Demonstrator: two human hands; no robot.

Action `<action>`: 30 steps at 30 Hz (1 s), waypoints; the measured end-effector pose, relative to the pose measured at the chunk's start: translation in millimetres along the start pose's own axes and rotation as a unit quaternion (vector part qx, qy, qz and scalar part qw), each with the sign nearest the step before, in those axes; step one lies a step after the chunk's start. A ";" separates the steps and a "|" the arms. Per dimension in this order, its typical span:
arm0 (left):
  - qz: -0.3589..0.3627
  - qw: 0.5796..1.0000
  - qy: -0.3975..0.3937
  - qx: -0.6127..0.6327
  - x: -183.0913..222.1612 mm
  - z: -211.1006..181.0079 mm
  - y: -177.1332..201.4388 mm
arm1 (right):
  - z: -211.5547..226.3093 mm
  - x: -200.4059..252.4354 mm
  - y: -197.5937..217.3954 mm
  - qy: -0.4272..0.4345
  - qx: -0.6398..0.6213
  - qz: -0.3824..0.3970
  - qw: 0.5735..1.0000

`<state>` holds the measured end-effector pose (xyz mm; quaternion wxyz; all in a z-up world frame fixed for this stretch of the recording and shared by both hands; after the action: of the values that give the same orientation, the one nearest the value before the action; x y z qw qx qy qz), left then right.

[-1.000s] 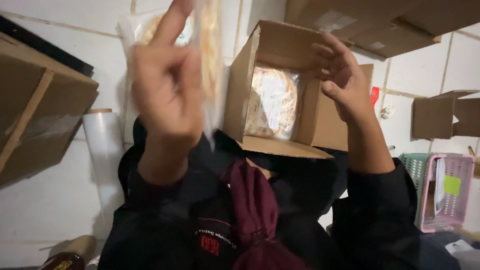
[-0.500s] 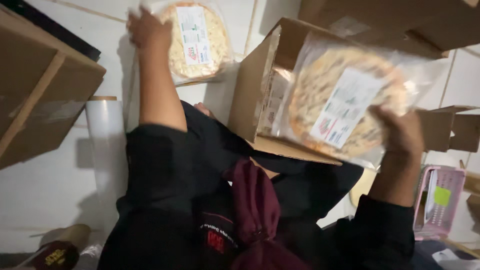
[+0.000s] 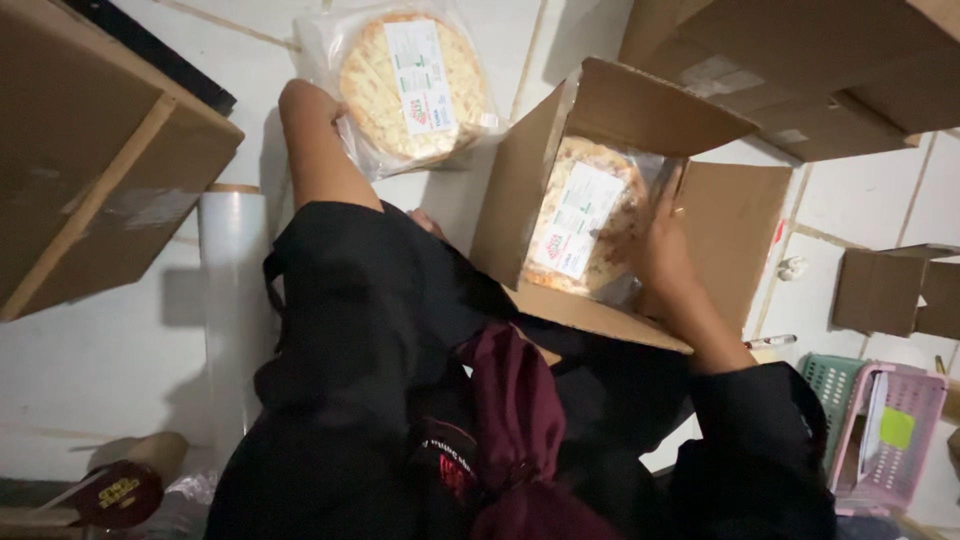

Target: The person packs plastic-wrapped flatbreads into cardboard boxes, seals the boxes with tape, and writes labels on them using a marker.

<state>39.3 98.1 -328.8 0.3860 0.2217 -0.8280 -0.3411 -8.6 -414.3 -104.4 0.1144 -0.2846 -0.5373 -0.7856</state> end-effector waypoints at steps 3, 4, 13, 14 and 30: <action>-0.044 0.996 -0.074 0.020 3.4 -25.2 5.4 | -1.3 4.7 27.6 0.206 0.102 -0.161 0.960; -0.070 0.990 -0.121 0.034 9.1 -39.9 11.7 | -2.6 7.9 37.1 0.366 0.100 -0.246 0.892; -0.109 0.795 -0.557 0.214 279.9 -169.1 100.4 | -11.9 35.6 89.8 0.366 -0.373 0.008 0.853; -0.106 0.779 -0.573 0.230 310.6 -168.0 119.2 | -7.3 41.4 94.2 0.364 -0.373 0.008 0.853; 0.085 0.923 -0.279 0.252 120.7 -147.3 61.2 | -72.4 57.2 116.3 0.347 -0.575 0.007 0.741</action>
<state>76.5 5.0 -155.8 0.0987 0.1363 -0.9765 -0.1347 -22.0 -519.0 0.0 0.1127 -0.0081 0.0950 -0.9890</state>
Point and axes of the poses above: each hand's wrist, its own x-axis away from the middle knuckle, its own y-axis out of the back of the hand, z = x × y, the point moved 2 cm from there along -x, towards the middle knuckle, and after that the axes turned 1 degree about x, right-handed, at the moved point
